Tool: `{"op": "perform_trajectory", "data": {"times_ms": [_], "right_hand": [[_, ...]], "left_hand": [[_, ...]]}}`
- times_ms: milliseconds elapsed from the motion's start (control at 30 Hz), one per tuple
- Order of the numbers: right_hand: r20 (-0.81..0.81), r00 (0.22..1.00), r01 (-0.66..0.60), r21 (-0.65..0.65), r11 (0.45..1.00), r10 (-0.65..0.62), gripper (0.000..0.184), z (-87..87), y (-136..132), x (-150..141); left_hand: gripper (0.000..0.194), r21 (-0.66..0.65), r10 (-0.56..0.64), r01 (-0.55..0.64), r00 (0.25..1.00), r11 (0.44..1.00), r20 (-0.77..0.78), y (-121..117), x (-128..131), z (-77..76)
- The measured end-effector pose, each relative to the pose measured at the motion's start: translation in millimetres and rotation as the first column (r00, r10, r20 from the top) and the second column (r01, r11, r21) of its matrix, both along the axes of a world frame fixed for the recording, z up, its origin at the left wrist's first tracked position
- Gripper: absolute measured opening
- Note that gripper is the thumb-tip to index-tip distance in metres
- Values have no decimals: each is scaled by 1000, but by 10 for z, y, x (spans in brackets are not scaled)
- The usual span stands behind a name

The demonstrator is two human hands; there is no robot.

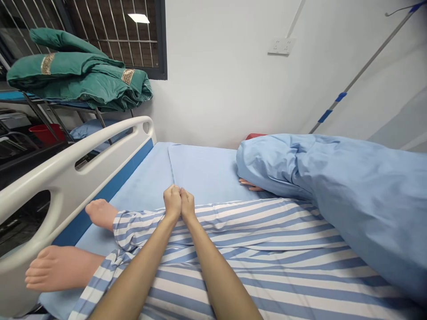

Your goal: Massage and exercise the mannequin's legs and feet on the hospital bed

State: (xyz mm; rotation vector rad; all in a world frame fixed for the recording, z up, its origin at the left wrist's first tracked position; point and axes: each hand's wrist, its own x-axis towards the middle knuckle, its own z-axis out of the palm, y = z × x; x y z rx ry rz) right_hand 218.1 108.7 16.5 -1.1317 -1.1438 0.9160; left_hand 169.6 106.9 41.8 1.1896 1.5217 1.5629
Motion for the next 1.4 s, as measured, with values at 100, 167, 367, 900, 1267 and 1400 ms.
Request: {"op": "perform_trajectory", "data": {"times_ms": [100,167,367,900,1267,1400], "right_hand": [[9,999,33,-14,999,-33,39,-27,4,7],[21,999,46,-17,999,-45,39,-43,10,-2],[243,970,16,24,1000,-22,40,149,-6,65],[85,995,41,74,996,-47,38,18,-41,333],[24,993,118,-17,993,-118,38,37,2,390],[196,977,82,12,997,-82,39,197,-17,475]], "left_hand": [[23,-61,40,-45,996,997,-85,-68,1,-109],[24,-79,35,-47,988,996,-148,-96,-27,-188],[25,-73,-22,9,983,997,-182,-75,-64,-243],[22,-4,-211,212,972,977,-102,9,180,-11],[37,-148,-11,-5,994,989,-109,31,342,-219],[39,-141,-113,94,985,986,-134,36,330,-237]]}}
